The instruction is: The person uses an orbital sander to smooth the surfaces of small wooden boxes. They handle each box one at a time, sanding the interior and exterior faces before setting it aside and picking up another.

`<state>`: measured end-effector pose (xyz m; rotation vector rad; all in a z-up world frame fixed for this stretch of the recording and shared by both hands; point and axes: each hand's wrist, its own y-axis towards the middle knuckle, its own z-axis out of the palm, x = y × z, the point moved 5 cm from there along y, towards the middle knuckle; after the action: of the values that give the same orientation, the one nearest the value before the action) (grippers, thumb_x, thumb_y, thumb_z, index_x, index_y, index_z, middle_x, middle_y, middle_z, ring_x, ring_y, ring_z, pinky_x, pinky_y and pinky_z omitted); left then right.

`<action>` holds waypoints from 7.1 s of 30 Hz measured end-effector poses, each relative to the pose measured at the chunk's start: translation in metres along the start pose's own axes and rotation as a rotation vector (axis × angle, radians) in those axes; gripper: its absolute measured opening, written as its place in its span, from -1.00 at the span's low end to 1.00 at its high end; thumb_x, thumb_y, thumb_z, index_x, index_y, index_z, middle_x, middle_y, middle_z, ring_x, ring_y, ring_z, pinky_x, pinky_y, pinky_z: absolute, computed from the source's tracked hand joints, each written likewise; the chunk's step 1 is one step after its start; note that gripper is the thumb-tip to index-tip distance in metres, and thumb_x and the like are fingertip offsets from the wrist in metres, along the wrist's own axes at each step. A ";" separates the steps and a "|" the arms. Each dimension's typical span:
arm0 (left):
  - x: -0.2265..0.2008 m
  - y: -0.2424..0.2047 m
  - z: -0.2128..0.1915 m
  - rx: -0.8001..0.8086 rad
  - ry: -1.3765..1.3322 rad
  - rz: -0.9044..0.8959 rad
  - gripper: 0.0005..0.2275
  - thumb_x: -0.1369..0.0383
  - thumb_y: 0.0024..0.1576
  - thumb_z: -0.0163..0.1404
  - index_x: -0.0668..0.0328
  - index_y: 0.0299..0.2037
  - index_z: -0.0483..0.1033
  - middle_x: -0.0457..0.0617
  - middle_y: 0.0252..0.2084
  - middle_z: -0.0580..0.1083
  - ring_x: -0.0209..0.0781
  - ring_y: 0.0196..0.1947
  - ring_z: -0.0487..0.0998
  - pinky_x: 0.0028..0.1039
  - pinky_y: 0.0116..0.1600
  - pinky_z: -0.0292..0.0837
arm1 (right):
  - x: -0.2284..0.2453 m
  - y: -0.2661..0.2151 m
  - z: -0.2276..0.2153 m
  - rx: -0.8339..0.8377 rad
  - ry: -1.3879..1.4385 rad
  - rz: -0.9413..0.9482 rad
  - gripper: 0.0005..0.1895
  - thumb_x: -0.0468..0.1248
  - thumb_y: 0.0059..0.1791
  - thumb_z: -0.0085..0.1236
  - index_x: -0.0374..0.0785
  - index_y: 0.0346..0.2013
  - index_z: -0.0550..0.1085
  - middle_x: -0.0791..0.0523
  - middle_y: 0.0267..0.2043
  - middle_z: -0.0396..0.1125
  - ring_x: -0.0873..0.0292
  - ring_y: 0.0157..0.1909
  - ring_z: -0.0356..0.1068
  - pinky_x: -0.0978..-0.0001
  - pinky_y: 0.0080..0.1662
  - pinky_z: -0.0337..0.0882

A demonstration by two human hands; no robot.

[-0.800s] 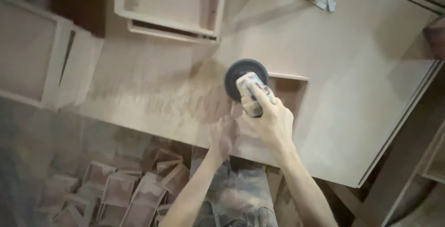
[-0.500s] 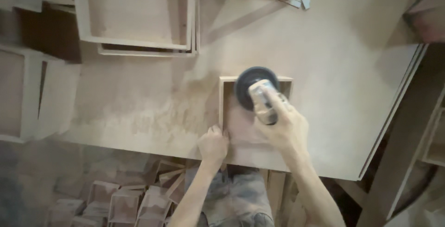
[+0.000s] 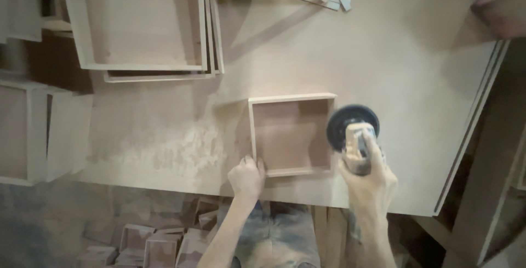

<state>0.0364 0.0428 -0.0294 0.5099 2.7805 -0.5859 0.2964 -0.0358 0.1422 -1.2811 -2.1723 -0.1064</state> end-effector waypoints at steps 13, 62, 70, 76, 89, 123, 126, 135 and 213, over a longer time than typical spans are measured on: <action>0.000 -0.005 -0.010 -0.095 -0.152 0.042 -0.87 0.30 0.06 0.10 0.16 -0.41 0.47 0.14 -0.47 0.54 0.19 -0.51 0.58 -0.07 -0.42 0.46 | 0.096 -0.001 0.084 0.361 -0.013 -0.335 -0.31 -0.14 -0.21 0.38 0.13 0.24 0.45 -0.12 0.00 0.47 -0.17 -0.12 0.52 0.05 -0.10 0.53; -0.169 0.187 -0.096 0.365 -0.063 1.014 -0.89 0.36 0.05 0.12 0.24 -0.42 0.62 0.19 -0.33 0.54 0.29 -0.21 0.50 -0.03 -0.12 0.41 | -0.040 -0.149 0.032 0.020 -0.062 -0.023 -0.28 -0.09 -0.29 0.48 0.06 0.16 0.49 -0.08 -0.03 0.49 -0.07 -0.11 0.56 0.16 -0.11 0.56; -0.198 0.203 -0.076 0.929 0.331 0.834 -0.92 0.58 0.03 0.15 0.54 -0.39 0.55 0.24 -0.37 0.59 0.02 -0.49 0.67 -0.27 -0.51 0.57 | 0.065 -0.101 0.099 0.142 0.040 -0.208 -0.27 -0.13 -0.26 0.43 0.15 0.21 0.45 -0.08 -0.09 0.48 -0.15 -0.26 0.50 0.06 -0.21 0.51; -0.198 0.206 -0.077 0.929 0.312 0.876 -0.86 0.52 0.04 0.21 0.54 -0.31 0.58 0.25 -0.34 0.59 0.02 -0.46 0.67 -0.27 -0.46 0.56 | 0.099 -0.062 0.121 0.181 -0.082 -0.169 -0.23 -0.10 -0.28 0.46 0.16 0.24 0.44 -0.11 -0.22 0.44 -0.19 -0.29 0.48 -0.02 -0.22 0.49; -0.200 0.198 -0.056 0.865 0.348 1.074 -0.82 0.51 0.01 0.25 0.48 -0.25 0.60 0.21 -0.27 0.60 0.04 -0.31 0.66 -0.27 -0.36 0.60 | 0.088 -0.123 0.117 0.129 -0.013 -0.121 -0.20 -0.17 -0.33 0.48 0.18 0.21 0.46 -0.03 -0.06 0.49 -0.13 -0.21 0.51 0.06 -0.19 0.52; -0.180 0.197 -0.031 0.639 0.244 1.141 -0.90 0.54 -0.02 0.01 0.35 -0.43 0.62 0.33 -0.34 0.54 0.36 -0.24 0.58 -0.05 -0.15 0.52 | 0.008 -0.219 0.084 0.016 0.070 0.021 -0.30 -0.22 -0.33 0.44 0.10 0.12 0.55 -0.08 0.01 0.45 -0.05 -0.17 0.54 0.20 -0.19 0.56; -0.182 0.190 -0.043 0.653 0.188 1.169 -0.90 0.52 -0.05 0.02 0.31 -0.47 0.63 0.33 -0.37 0.55 0.37 -0.28 0.56 -0.02 -0.18 0.49 | -0.025 -0.206 0.066 -0.044 0.030 0.147 -0.32 -0.19 -0.30 0.46 0.10 0.13 0.53 -0.03 -0.09 0.47 0.01 -0.24 0.55 0.21 -0.20 0.56; -0.162 0.191 -0.053 0.544 0.086 1.034 -0.86 0.29 0.03 0.13 0.14 -0.35 0.70 0.20 -0.40 0.55 0.27 -0.39 0.57 -0.07 -0.21 0.51 | -0.078 -0.178 0.004 -0.281 -0.032 0.349 -0.25 -0.17 -0.20 0.49 -0.09 0.28 0.47 -0.15 0.00 0.47 -0.16 -0.07 0.52 0.07 -0.03 0.51; 0.062 0.011 -0.082 0.028 -0.331 0.144 -0.71 0.17 0.16 0.09 0.30 -0.33 0.57 0.18 -0.45 0.58 0.09 -0.44 0.63 -0.19 -0.34 0.50 | -0.003 -0.180 0.012 -0.182 0.333 0.301 -0.17 -0.25 -0.22 0.44 -0.06 0.35 0.38 -0.01 0.02 0.51 0.14 0.01 0.55 0.33 0.04 0.51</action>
<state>-0.0296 0.1049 0.0199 0.5576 2.4047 -0.6155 0.1446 -0.1288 0.1716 -1.5545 -1.7009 -0.3736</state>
